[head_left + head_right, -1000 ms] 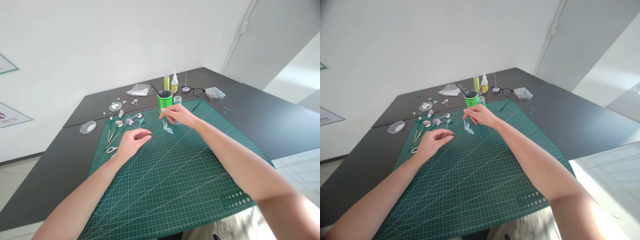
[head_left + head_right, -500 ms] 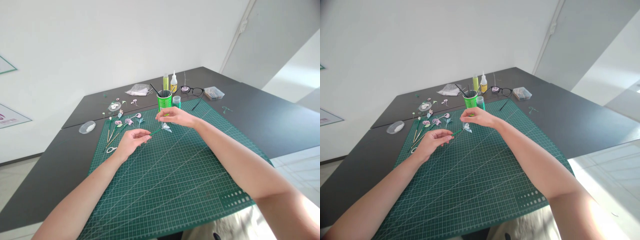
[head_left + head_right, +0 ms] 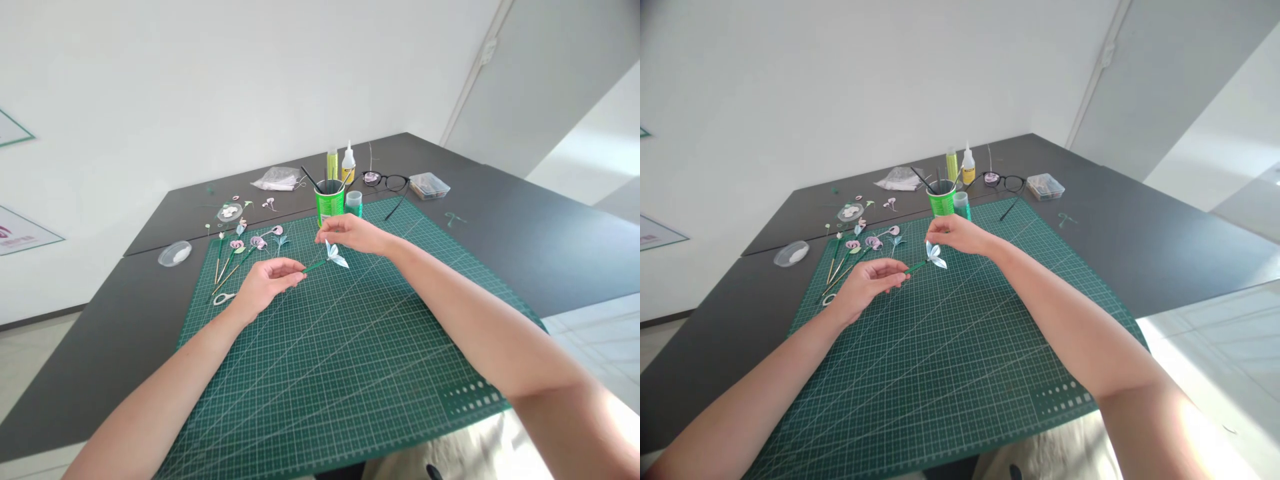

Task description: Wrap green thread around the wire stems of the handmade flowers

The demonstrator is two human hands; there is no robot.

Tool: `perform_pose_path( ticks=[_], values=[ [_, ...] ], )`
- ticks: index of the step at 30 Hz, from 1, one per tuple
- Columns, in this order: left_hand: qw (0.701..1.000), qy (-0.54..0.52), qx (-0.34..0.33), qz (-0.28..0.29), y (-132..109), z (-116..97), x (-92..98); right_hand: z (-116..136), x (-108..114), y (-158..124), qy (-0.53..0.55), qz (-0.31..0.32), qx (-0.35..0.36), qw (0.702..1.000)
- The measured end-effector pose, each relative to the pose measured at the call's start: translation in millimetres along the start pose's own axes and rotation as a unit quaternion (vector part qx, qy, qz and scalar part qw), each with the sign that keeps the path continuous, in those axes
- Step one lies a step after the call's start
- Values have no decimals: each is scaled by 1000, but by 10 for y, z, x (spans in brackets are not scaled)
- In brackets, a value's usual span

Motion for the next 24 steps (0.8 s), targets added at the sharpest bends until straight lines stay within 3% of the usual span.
perform_pose_path(
  ticks=[6, 14, 19, 24],
  values=[
    [996, -87, 12, -35, 18, 43, 15, 17, -42, -4, 83, 3, 5, 997],
    [987, -144, 20, -74, 36, 18, 16, 110, -337, -64, 172, 121, 29, 977],
    [987, -131, -2, -93, 35, 55, -3, 95, -613, -53, 213, 43, 43, 975],
    [984, -146, -11, -102, 32, 61, -34, 115, -726, -58, 130, -10, 25, 991]
  ],
)
Point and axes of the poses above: each hand's wrist, its own y-axis towards the middle knuckle, its own x-axis out of the back of the hand, z = x × y, the point moved 2 cm from there along y, towards the middle knuckle, and after that the axes turned 1 degree about y, right-handed, at the moved point
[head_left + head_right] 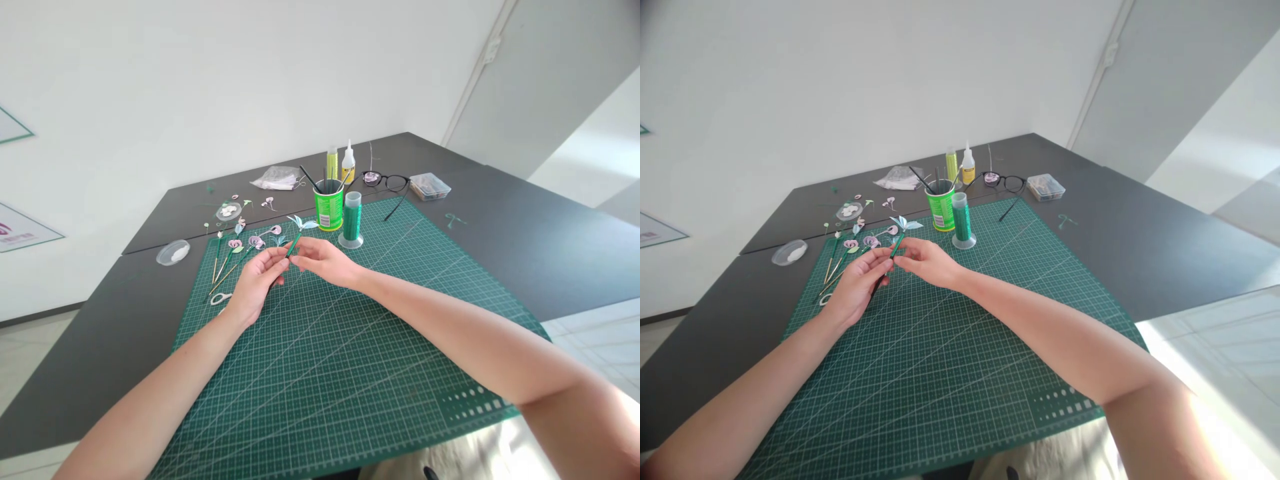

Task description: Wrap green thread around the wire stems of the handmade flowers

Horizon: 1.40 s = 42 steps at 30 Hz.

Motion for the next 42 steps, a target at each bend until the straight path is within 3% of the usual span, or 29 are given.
perform_pose_path(
  ticks=[9, 14, 16, 21, 25, 27, 31, 34, 38, 40, 42],
  values=[
    [999, 29, -11, -18, -23, -4, -27, 76, 23, -1, -45, -62, -37, 996],
    [996, 72, -38, -31, -31, -4, -30, 40, 20, 10, -52, -64, -49, 995],
    [994, 98, -45, -18, -18, 5, -19, 33, 25, 13, -54, -67, -51, 995],
    [974, 200, -69, 76, -12, 19, -17, 39, 34, 13, -58, -63, -45, 995],
    [955, 275, -108, 33, -44, 13, 4, 28, 42, -2, -103, -61, -13, 993],
    [962, 249, -111, 2, -49, 14, 22, 14, 49, -8, -146, -53, 17, 988],
    [991, 78, -100, -29, -40, -20, 32, -20, 72, -1, -193, -31, 42, 980],
    [993, -25, -113, -36, -50, -91, 17, -25, 111, 22, -207, -22, 31, 978],
    [988, -88, -127, -25, -72, -163, 25, 3, 215, 36, -250, -6, 32, 968],
    [985, -103, -134, -21, -71, -172, 51, 42, 302, 20, -318, -22, 53, 946],
    [984, -88, -151, -22, -63, -166, 82, 114, 401, -9, -426, -54, 105, 897]
  ],
)
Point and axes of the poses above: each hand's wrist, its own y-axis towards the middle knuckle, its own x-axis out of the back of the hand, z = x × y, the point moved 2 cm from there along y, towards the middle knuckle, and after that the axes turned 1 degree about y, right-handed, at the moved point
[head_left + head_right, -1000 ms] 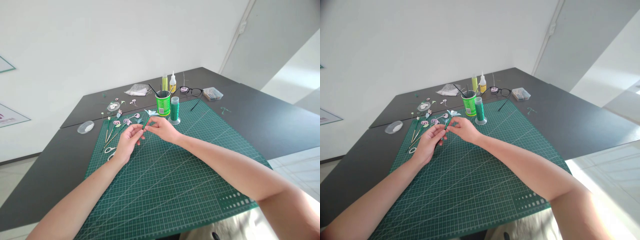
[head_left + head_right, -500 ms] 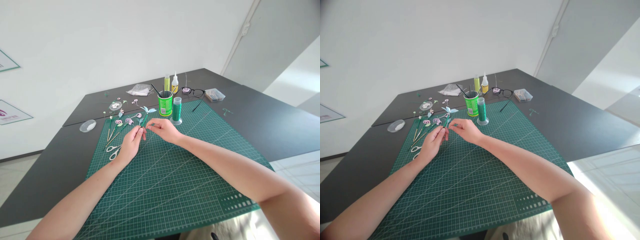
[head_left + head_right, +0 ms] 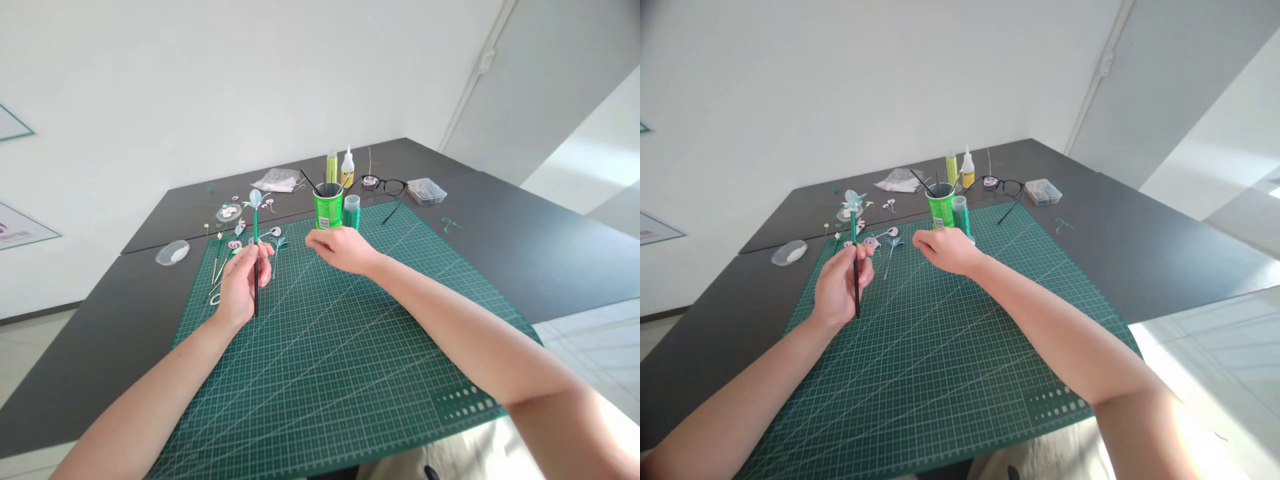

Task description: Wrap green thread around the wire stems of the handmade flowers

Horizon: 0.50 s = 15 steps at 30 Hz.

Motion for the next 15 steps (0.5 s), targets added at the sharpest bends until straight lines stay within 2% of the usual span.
perform_pose_path(
  ticks=[3, 7, 11, 13, 15],
  values=[
    [995, 90, -44, 21, 0, 28, 31, -18, 217, 2, -151, -64, 68, 984],
    [978, 193, -43, 63, -17, 101, 39, -78, 542, 110, -263, -138, 86, 951],
    [967, 241, -24, 75, -10, 149, 64, -154, 976, 337, -301, -237, 29, 923],
    [966, 247, -14, 69, 7, 164, 84, -143, 1250, 469, -302, -262, -21, 916],
    [966, 253, -6, 60, 29, 176, 100, -83, 1549, 588, -286, -261, -79, 919]
  ],
)
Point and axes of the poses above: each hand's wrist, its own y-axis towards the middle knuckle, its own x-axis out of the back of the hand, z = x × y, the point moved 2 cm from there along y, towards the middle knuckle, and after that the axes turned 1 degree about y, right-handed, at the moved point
